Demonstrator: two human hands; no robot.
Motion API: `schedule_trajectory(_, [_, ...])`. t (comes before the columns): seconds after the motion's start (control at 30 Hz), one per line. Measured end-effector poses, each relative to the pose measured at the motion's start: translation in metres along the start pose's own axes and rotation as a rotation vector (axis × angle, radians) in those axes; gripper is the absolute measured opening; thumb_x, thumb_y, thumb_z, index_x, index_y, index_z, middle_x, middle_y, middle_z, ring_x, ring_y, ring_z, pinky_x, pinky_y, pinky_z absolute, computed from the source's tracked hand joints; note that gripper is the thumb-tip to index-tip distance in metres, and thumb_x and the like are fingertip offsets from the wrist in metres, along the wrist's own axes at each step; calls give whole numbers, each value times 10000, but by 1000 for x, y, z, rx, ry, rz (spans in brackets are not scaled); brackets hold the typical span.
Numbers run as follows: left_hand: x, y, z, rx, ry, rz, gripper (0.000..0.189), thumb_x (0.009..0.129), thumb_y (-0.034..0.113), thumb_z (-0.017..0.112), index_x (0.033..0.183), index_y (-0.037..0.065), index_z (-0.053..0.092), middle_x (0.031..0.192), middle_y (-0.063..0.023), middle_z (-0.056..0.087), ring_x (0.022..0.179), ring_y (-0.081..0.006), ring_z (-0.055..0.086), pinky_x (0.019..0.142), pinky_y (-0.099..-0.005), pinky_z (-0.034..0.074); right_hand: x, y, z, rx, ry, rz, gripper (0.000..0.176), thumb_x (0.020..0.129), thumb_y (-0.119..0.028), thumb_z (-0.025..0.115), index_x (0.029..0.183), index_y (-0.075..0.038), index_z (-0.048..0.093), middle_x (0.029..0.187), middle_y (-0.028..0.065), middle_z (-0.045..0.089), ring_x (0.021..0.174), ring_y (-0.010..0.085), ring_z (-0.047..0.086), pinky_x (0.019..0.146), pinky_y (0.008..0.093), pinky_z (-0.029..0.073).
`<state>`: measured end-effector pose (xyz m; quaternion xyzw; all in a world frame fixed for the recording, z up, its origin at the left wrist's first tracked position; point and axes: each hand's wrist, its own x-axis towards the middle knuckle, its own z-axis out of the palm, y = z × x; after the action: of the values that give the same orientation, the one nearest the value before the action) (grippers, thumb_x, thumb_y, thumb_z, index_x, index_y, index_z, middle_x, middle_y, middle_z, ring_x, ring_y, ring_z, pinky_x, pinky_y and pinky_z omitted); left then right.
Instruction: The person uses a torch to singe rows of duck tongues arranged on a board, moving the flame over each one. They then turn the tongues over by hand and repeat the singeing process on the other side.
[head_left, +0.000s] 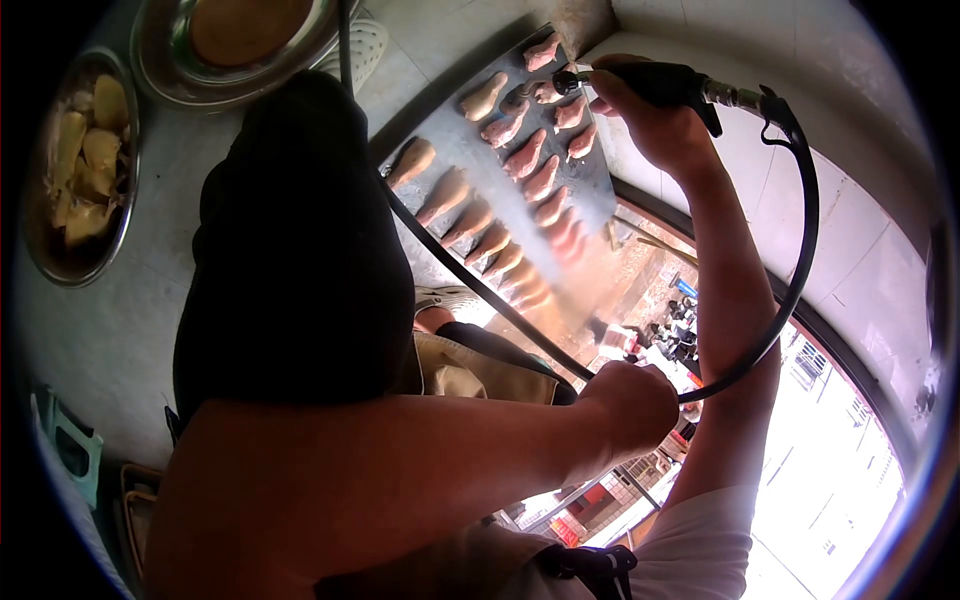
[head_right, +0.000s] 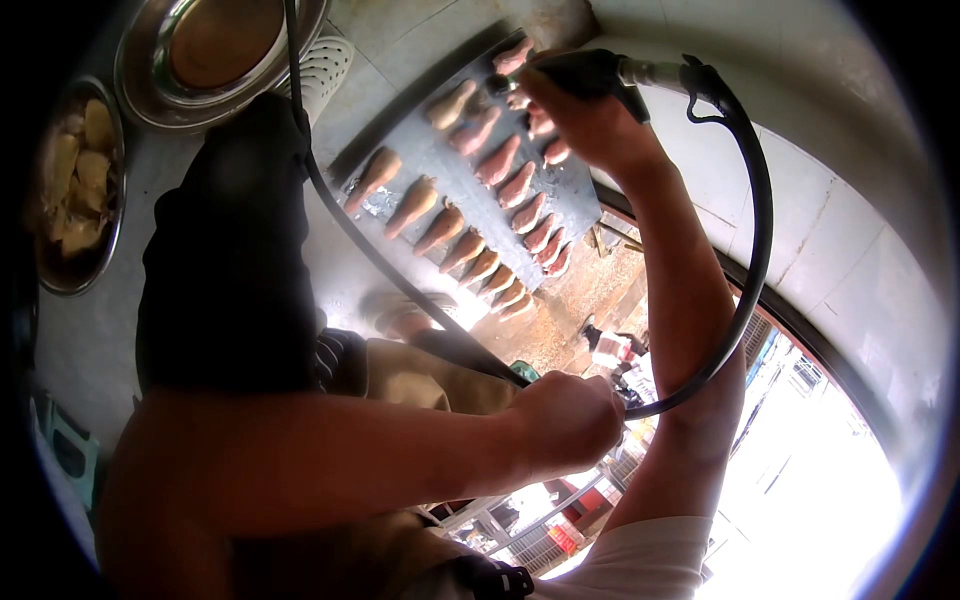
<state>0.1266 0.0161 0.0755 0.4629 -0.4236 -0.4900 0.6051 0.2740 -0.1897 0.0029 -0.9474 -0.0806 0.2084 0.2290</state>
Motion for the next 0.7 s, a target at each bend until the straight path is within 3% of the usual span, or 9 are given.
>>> schedule_trajectory(0.1, [0,0,1,29,-10,-9,217,904,123,516,895,-46,653,827,-224,640,720,-361,684,633,-450,554,-1,10,4,-173,-11,-176,234,1013,-130,542,1229,-98,625,940,127,707,761,199,723,609,297,621])
schedule_trajectory(0.2, [3,-1,5,61,-18,-17,215,902,123,518,887,-50,645,823,-225,637,719,-363,683,630,-454,553,-1,8,3,-189,-4,-205,234,1020,-141,531,1230,-96,623,920,119,708,740,201,723,597,295,617])
schedule_trajectory(0.33, [-3,2,-5,13,8,-14,207,895,114,521,883,-54,640,821,-226,636,717,-364,683,629,-455,552,0,3,2,-71,-17,-48,231,1029,-172,527,1224,-92,623,863,99,707,712,184,715,574,291,602])
schedule_trajectory(0.5, [5,-2,5,23,-35,-73,195,886,104,525,888,-49,646,836,-225,642,726,-360,684,635,-454,552,0,-5,-2,62,-27,199,301,969,-228,641,1137,20,668,933,94,729,847,165,713,774,291,576])
schedule_trajectory(0.57, [6,-1,5,38,-53,-74,192,883,102,526,889,-45,650,840,-223,645,731,-358,685,638,-453,552,3,-16,-3,159,-21,352,302,968,-230,642,1137,19,668,932,94,729,847,166,712,775,290,574])
schedule_trajectory(0.7, [6,3,-3,75,-96,-59,189,880,98,527,892,-37,658,847,-219,648,742,-356,686,643,-450,553,-5,8,-2,-6,-46,156,300,967,-229,644,1134,19,669,935,91,729,848,163,711,774,290,569])
